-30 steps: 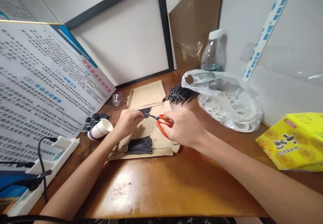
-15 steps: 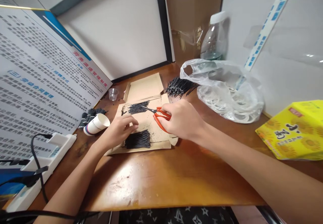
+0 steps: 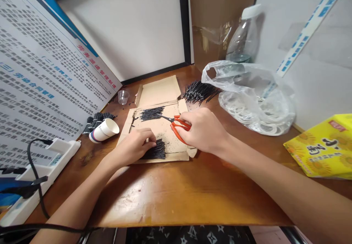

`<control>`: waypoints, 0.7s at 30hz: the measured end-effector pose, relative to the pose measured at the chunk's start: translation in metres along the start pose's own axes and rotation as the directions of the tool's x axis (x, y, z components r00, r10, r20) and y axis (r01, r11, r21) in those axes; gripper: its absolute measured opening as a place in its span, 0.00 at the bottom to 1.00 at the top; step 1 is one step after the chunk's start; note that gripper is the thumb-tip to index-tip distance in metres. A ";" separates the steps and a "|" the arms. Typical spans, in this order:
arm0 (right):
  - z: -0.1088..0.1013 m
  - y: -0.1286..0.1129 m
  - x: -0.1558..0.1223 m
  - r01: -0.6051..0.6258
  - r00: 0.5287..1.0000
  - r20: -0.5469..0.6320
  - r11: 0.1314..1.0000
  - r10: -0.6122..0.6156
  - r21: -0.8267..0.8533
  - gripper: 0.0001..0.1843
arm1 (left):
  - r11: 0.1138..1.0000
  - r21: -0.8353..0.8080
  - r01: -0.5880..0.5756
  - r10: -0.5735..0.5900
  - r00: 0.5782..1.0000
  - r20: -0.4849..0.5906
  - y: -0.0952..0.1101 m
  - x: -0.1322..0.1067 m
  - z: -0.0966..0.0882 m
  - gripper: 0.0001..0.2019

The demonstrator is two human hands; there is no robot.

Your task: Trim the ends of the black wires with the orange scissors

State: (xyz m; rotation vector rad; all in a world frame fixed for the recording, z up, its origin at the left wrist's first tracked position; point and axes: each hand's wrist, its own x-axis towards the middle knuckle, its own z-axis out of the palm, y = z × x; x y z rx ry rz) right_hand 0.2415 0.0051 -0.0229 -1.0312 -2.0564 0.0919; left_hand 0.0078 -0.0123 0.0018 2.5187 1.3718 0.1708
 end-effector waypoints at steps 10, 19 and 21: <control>0.001 0.000 -0.001 0.042 0.999 0.010 0.999 -0.042 -0.020 0.09 | 0.995 -0.069 0.078 -0.079 0.997 -0.021 0.002 -0.001 0.003 0.06; -0.001 0.001 -0.001 0.026 0.999 0.022 0.999 -0.026 -0.026 0.10 | 0.990 -0.106 0.090 -0.100 0.990 -0.096 0.002 -0.002 -0.005 0.05; -0.001 0.000 -0.001 0.032 0.999 0.024 0.999 -0.032 -0.028 0.10 | 0.987 -0.120 0.108 -0.121 0.987 -0.106 0.003 -0.002 -0.008 0.06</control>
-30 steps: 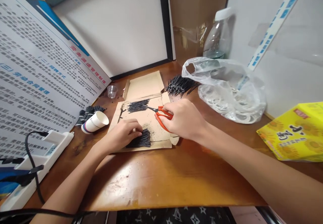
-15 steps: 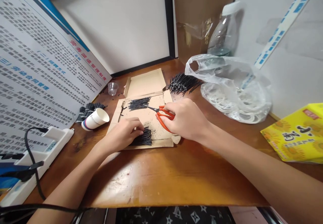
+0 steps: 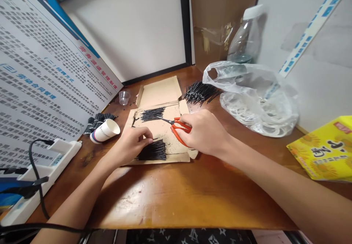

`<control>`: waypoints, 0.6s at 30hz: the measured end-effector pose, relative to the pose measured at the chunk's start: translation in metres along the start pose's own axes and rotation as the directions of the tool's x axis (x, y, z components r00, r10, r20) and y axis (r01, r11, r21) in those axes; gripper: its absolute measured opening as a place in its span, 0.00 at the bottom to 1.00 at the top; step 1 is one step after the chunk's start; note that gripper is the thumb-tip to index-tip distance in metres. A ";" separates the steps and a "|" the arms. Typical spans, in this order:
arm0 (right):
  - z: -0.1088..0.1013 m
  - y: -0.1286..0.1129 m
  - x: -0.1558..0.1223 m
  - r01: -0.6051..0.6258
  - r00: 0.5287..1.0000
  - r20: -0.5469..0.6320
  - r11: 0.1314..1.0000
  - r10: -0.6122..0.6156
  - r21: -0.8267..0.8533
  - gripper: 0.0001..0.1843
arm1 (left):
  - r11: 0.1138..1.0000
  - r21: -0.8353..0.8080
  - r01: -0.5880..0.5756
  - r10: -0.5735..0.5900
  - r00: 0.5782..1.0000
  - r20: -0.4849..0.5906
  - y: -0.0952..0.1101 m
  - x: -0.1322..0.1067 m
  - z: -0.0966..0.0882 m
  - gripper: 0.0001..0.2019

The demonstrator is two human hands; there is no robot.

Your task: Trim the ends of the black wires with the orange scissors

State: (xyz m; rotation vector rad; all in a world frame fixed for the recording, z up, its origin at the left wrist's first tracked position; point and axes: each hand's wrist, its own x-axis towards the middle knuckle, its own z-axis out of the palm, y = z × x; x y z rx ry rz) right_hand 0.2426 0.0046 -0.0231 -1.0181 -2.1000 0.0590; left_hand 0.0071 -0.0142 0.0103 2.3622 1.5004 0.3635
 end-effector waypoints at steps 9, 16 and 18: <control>0.001 -0.004 0.001 0.031 0.999 -0.017 0.998 -0.030 0.052 0.10 | 0.983 -0.174 -0.058 0.046 0.996 -0.076 0.007 -0.002 -0.005 0.05; -0.007 -0.014 -0.002 0.108 0.994 -0.030 0.975 -0.104 0.192 0.12 | 0.913 -0.391 -0.120 0.032 0.974 -0.226 0.013 -0.005 -0.005 0.05; -0.007 -0.015 -0.002 0.116 0.993 -0.027 0.972 -0.113 0.205 0.11 | 0.891 -0.432 -0.137 0.029 0.968 -0.247 0.013 -0.005 -0.004 0.05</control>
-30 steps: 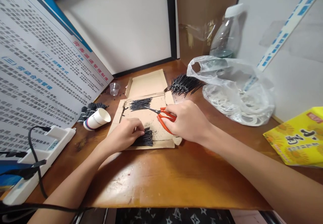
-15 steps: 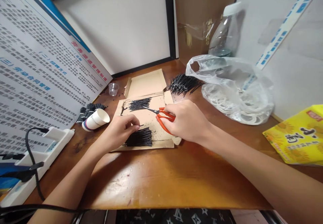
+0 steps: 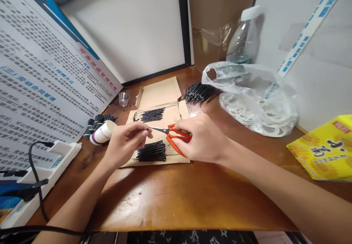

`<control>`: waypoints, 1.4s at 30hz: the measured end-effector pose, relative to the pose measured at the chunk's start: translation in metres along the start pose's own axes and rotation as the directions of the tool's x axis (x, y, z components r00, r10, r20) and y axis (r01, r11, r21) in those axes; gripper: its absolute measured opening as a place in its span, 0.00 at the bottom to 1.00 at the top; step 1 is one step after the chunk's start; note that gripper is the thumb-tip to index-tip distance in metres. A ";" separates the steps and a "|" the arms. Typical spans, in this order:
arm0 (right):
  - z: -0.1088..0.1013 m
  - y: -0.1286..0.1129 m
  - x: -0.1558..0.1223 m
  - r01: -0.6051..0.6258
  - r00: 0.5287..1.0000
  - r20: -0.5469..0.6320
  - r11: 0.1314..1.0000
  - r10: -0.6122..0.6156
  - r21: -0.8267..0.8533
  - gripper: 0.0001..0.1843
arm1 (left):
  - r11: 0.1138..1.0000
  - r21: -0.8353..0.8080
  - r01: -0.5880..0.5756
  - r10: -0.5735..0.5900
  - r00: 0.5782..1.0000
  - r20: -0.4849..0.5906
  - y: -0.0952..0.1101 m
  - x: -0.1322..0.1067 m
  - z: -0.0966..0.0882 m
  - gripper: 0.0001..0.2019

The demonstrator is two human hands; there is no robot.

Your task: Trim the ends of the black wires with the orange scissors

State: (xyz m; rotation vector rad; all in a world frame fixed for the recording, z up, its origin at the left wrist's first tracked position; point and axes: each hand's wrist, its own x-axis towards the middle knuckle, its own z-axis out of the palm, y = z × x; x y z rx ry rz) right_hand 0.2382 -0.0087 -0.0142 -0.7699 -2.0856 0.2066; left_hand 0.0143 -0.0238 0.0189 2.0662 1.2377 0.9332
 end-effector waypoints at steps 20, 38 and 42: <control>0.005 0.002 -0.002 0.031 1.000 0.006 0.996 -0.031 -0.081 0.11 | 0.998 -0.057 -0.033 0.034 0.999 0.012 0.002 -0.001 0.002 0.07; 0.000 0.015 0.005 -0.117 0.991 -0.075 0.987 0.110 -0.108 0.12 | 0.668 0.737 -0.099 0.058 0.995 0.081 -0.055 0.067 -0.002 0.12; -0.001 0.016 0.007 -0.130 0.990 -0.074 0.986 0.123 -0.108 0.13 | 0.596 0.799 -0.083 0.004 0.995 0.101 -0.063 0.090 0.001 0.12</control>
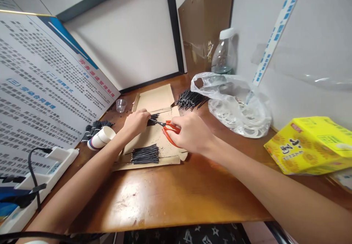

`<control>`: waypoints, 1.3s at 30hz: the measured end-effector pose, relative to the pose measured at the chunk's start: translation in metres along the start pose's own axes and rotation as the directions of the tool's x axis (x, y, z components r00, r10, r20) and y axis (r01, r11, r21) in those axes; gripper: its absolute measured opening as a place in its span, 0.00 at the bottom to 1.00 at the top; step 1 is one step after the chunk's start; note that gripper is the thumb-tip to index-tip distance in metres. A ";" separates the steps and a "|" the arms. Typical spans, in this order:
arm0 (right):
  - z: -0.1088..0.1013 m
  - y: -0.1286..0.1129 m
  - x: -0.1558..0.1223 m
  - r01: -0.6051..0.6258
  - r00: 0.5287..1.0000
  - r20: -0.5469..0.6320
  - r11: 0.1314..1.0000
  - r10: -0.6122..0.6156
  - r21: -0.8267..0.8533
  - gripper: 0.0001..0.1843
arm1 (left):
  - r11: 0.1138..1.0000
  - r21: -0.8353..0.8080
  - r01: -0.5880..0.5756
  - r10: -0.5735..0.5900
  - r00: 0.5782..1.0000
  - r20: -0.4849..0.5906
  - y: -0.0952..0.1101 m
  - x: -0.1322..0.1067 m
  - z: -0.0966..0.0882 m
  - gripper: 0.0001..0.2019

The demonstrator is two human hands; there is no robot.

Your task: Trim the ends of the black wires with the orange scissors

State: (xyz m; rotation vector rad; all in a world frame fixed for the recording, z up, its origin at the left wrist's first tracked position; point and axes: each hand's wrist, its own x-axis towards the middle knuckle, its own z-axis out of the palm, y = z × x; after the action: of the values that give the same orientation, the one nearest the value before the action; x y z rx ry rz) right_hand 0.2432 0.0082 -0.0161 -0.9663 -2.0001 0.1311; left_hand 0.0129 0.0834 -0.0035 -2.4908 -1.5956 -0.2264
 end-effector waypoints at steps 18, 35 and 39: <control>0.003 -0.003 -0.005 0.015 0.997 0.070 1.000 -0.013 -0.028 0.13 | 0.912 -0.387 -0.140 0.197 0.974 0.112 0.020 -0.088 -0.012 0.06; -0.002 -0.016 -0.007 0.095 0.985 0.139 0.994 -0.103 0.060 0.09 | 0.651 -0.757 -0.056 -0.066 0.989 -0.130 0.035 -0.096 -0.037 0.04; -0.001 -0.019 -0.009 0.113 0.983 0.141 0.992 -0.119 0.049 0.09 | 0.593 -0.803 -0.056 -0.081 0.988 -0.128 0.041 -0.099 -0.038 0.03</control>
State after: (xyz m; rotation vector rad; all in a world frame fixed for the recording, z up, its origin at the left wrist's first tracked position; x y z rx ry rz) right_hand 0.2361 -0.0109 -0.0131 -0.8325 -2.1726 0.1807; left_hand 0.0081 -0.0295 0.0086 -2.9374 -1.6762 -1.4174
